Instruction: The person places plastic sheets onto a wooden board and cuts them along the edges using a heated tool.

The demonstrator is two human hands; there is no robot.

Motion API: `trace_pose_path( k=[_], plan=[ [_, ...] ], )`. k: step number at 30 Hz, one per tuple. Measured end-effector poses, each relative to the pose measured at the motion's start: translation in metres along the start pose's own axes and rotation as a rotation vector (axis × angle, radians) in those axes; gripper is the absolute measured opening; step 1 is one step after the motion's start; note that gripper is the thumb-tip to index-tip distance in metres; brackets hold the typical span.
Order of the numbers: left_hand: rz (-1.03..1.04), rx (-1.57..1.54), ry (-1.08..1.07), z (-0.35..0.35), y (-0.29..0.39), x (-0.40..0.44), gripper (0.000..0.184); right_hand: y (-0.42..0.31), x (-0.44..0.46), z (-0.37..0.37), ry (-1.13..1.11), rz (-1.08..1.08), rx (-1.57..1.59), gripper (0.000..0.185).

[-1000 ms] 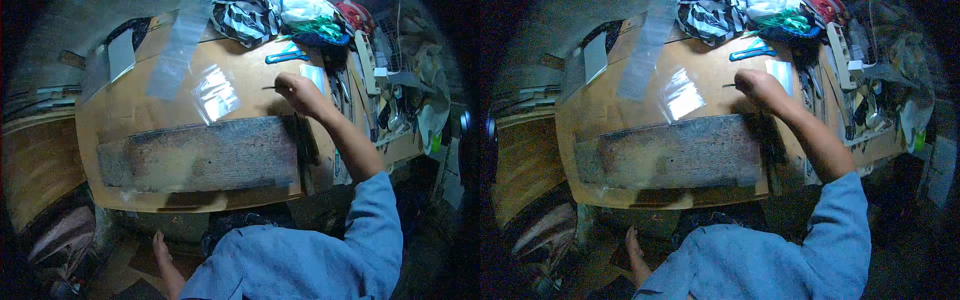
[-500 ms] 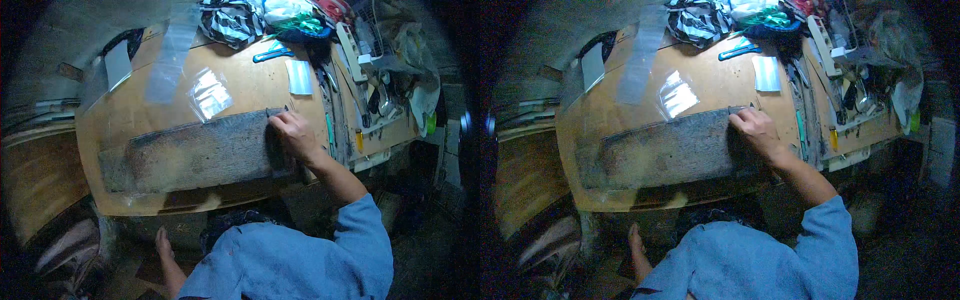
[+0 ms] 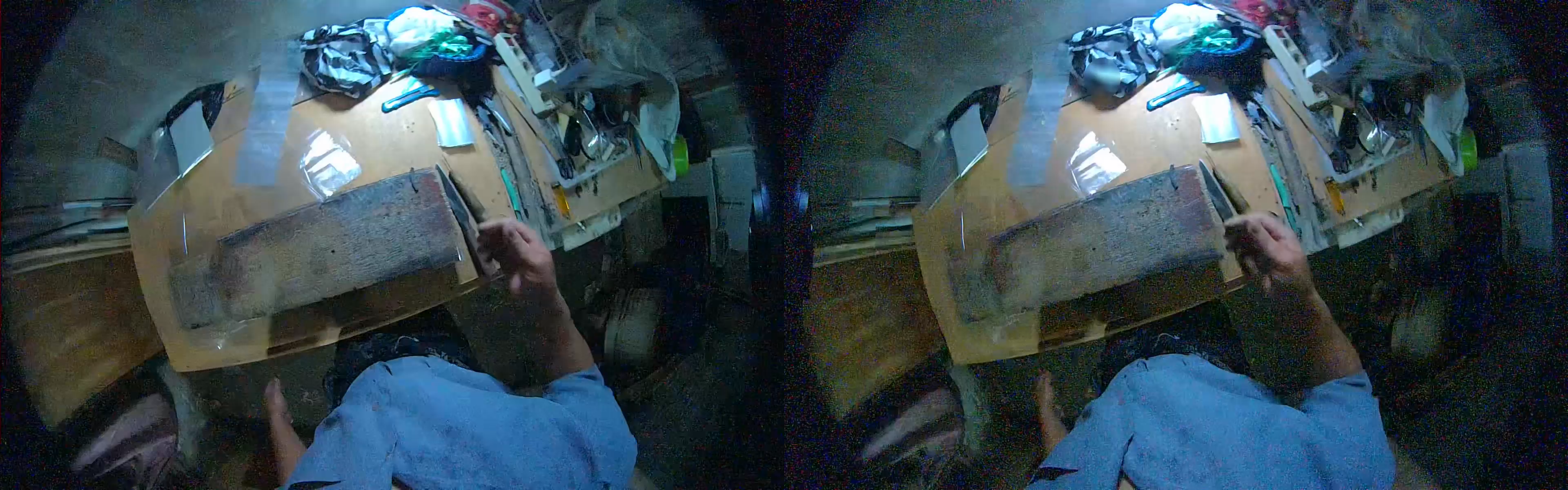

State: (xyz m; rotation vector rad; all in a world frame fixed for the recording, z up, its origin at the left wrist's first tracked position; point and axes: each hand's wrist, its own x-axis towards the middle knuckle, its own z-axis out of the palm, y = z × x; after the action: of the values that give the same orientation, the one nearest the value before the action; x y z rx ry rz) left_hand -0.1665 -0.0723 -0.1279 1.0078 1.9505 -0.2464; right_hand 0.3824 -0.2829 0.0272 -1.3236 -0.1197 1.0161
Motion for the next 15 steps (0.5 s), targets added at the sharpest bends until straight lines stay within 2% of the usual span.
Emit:
trace_pose_path(
  k=[1,3,5,9,10,12,13,14,15],
  plan=[
    [0.015,0.059,0.032,0.003,0.009,-0.003,0.059,-0.004,-0.016,0.005,0.007,-0.016,0.003,0.047],
    [0.044,0.095,0.025,0.005,0.000,0.010,0.055,-0.024,-0.056,0.021,-0.195,-0.114,-0.096,0.051],
    [0.094,0.097,-0.024,0.007,-0.019,0.031,0.052,-0.042,-0.094,0.037,-0.419,-0.039,0.085,0.050],
    [0.215,0.116,-0.102,0.008,-0.061,0.085,0.045,-0.060,-0.120,0.053,-1.013,-0.276,0.037,0.052],
    [0.251,0.129,-0.126,0.010,-0.068,0.097,0.044,-0.062,-0.125,0.060,-0.999,-0.292,0.030,0.052],
    [0.355,0.203,-0.160,0.011,-0.073,0.109,0.041,-0.063,-0.137,0.078,-1.206,-0.471,0.112,0.046],
    [0.447,0.278,-0.160,0.013,-0.067,0.107,0.040,-0.058,-0.139,0.085,-1.198,-0.487,0.105,0.046],
    [0.540,0.351,-0.152,0.015,-0.059,0.105,0.039,-0.051,-0.142,0.092,-1.253,-0.603,0.297,0.041],
    [0.412,0.210,-0.137,0.016,-0.056,0.108,0.039,-0.050,-0.147,0.097,-1.189,-0.717,0.366,0.044]
  ],
)
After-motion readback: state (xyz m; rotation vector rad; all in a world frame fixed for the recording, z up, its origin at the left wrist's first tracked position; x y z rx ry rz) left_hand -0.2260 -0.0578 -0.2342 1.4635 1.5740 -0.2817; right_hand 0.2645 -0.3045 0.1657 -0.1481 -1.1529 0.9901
